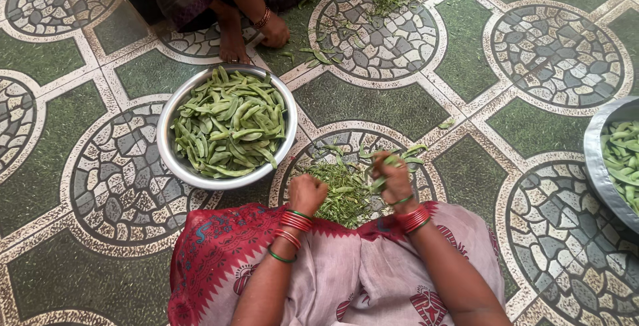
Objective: The person sits on the floor stringing and trimming flat green beans by hand, snapping off the stem ends and pulling the strings, dropping the trimmed beans into a metal bowl and the discarded ends onto the floor beside them.
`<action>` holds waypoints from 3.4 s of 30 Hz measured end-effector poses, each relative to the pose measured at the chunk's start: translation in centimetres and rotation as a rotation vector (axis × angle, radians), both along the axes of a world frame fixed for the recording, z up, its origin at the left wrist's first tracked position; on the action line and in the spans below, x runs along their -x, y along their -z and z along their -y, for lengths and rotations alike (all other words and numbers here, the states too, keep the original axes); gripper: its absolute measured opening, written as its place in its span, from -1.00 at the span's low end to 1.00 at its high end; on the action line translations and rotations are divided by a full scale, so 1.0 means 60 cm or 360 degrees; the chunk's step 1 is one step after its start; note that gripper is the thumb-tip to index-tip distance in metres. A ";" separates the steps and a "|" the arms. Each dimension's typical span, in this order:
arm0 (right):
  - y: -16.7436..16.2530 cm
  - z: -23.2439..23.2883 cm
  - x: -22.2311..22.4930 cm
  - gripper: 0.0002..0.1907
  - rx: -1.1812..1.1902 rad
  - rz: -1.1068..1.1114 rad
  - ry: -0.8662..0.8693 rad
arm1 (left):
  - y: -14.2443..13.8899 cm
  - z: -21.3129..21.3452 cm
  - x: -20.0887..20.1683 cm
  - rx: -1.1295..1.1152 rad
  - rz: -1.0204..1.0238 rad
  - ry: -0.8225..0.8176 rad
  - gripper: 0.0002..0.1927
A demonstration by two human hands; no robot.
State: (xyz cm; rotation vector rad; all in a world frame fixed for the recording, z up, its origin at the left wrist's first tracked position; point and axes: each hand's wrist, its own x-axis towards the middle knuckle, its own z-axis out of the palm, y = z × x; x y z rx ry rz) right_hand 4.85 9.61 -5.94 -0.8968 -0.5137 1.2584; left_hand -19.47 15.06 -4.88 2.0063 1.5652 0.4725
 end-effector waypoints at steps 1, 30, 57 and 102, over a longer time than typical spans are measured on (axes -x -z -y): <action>-0.002 -0.003 -0.025 -0.85 -0.0014 -0.0085 0.0043 | 0.004 -0.003 0.008 -0.0068 -0.0164 0.0029 -0.85; -0.040 0.029 0.098 -0.72 -0.0504 0.3039 -0.0008 | 0.038 0.038 -0.048 -0.0493 -0.0307 0.0624 -0.89; -0.065 -0.014 -0.262 -0.80 0.0442 0.0317 0.0590 | 0.065 0.051 -0.056 -0.0040 -0.0469 0.1081 -0.94; -0.058 0.019 0.060 -0.80 -0.0231 0.2728 -0.0444 | -0.015 0.021 -0.063 0.0292 0.0145 -0.0167 -0.76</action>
